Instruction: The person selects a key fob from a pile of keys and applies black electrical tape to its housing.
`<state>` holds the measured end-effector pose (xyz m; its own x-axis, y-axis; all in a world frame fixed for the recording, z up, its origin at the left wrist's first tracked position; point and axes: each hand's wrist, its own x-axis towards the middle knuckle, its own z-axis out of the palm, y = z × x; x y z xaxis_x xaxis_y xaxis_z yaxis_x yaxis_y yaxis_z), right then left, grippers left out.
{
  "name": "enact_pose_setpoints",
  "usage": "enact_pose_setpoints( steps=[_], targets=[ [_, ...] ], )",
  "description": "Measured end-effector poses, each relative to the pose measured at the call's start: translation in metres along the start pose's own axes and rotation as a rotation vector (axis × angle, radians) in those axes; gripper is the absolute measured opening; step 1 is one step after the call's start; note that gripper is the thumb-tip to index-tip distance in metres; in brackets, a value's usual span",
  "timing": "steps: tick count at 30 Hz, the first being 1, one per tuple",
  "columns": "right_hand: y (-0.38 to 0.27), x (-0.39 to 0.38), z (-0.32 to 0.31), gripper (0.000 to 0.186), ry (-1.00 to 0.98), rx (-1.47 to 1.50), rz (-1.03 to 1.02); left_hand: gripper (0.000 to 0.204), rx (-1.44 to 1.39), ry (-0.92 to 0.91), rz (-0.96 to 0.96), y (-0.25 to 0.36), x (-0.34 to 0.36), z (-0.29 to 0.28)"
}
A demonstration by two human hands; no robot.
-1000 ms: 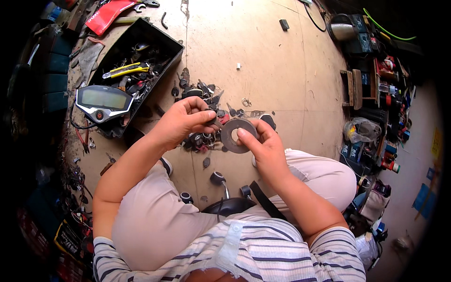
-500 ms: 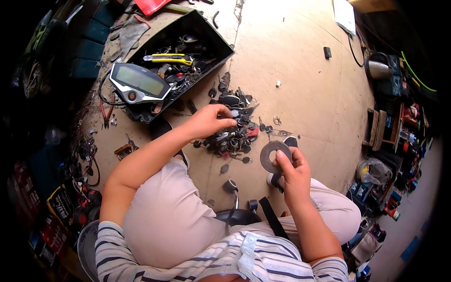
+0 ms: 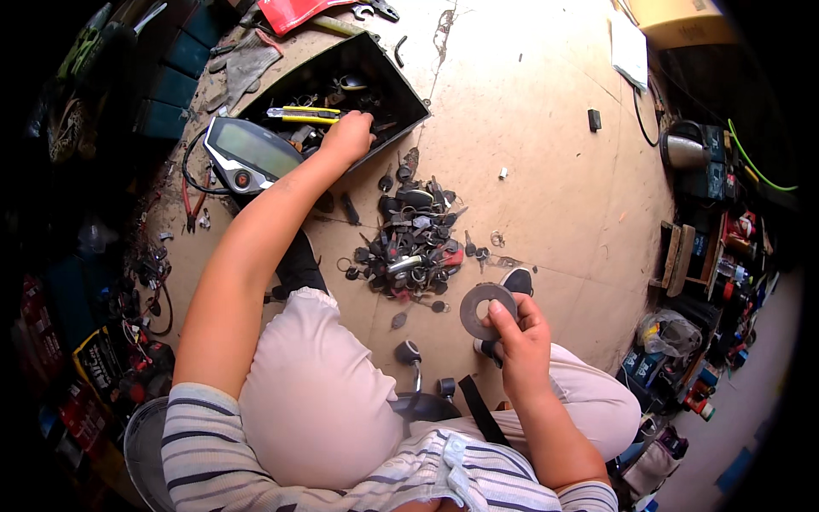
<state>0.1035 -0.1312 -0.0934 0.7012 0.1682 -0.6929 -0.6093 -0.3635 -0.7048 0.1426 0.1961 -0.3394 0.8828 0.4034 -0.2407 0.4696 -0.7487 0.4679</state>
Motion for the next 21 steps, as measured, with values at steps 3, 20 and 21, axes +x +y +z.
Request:
enact_pose_setpoints(
  steps=[3,20,21],
  targets=[
    [0.003,0.000,-0.001,0.013,0.002,0.005,0.012,0.032,0.048,-0.026,-0.073,0.001,0.000,0.001],
    [-0.017,0.002,-0.001,0.018,-0.044,0.061,-0.108,0.024,-0.794,-0.573,0.217,0.117,-0.126,-0.094],
    [-0.016,0.004,-0.001,0.018,-0.045,0.056,-0.112,0.024,-0.855,-0.635,0.245,0.120,-0.131,-0.089]
  ],
)
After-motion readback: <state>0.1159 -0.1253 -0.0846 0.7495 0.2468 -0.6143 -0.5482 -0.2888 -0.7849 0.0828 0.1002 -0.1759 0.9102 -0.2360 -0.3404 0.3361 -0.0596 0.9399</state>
